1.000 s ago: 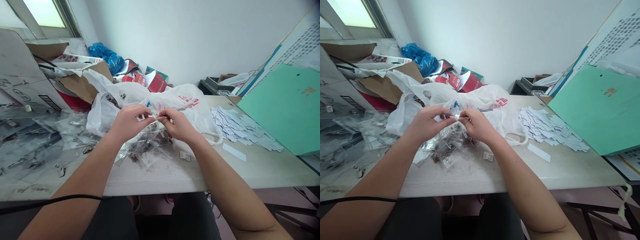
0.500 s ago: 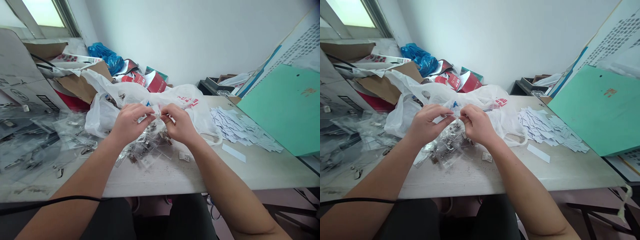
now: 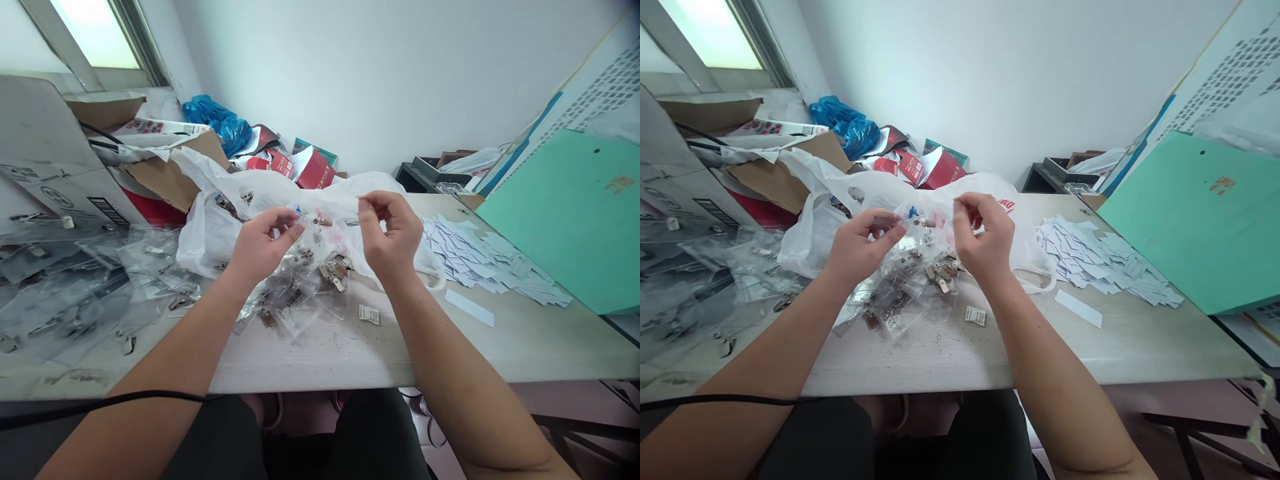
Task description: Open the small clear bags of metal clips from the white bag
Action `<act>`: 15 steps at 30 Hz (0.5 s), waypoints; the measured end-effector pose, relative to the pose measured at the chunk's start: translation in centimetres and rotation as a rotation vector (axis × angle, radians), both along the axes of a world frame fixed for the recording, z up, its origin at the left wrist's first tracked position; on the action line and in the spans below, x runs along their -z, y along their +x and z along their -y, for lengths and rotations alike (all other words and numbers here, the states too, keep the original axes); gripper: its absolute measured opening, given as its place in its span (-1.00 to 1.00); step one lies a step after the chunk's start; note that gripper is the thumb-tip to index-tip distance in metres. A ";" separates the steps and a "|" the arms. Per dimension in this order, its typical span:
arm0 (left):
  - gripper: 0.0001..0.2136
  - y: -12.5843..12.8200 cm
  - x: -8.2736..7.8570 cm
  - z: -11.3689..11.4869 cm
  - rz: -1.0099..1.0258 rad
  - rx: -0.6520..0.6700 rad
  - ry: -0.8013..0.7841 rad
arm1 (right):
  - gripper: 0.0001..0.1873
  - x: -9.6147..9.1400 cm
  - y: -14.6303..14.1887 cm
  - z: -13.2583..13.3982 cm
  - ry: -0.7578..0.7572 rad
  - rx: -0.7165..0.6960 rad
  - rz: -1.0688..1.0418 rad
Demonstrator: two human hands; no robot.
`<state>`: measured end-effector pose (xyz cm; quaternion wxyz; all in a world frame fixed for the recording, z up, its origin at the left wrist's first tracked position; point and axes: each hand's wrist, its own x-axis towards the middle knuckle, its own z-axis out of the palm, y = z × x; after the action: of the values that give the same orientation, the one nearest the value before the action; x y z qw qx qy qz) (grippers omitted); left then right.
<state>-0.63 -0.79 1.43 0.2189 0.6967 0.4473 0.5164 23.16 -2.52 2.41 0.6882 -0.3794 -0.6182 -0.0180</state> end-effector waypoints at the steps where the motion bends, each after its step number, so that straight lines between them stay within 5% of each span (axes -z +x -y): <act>1: -0.70 0.0 0.0 -0.1 0.028 0.015 -0.010 | -0.90 0.0 0.4 -0.3 0.019 0.048 -0.056; 4: -0.50 -0.1 0.2 -0.4 0.069 0.056 -0.137 | -0.87 0.1 2.8 -2.1 0.010 0.210 -0.213; 7: -0.38 0.1 0.7 -1.0 -0.092 0.017 -0.234 | -0.89 0.8 5.6 -4.5 -0.271 0.313 -0.179; 10: -0.46 0.6 1.4 -1.4 -0.304 -0.058 -0.108 | -0.85 2.1 6.5 -6.5 -0.582 0.316 0.173; 15: -0.58 0.3 1.7 -2.0 -0.328 -0.180 0.137 | -0.43 4.3 4.5 -8.0 -0.797 0.279 0.634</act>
<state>-0.37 1.23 -0.28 0.0480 0.7420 0.5010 0.4428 27.70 5.45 -1.85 0.2608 -0.6662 -0.6985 0.0133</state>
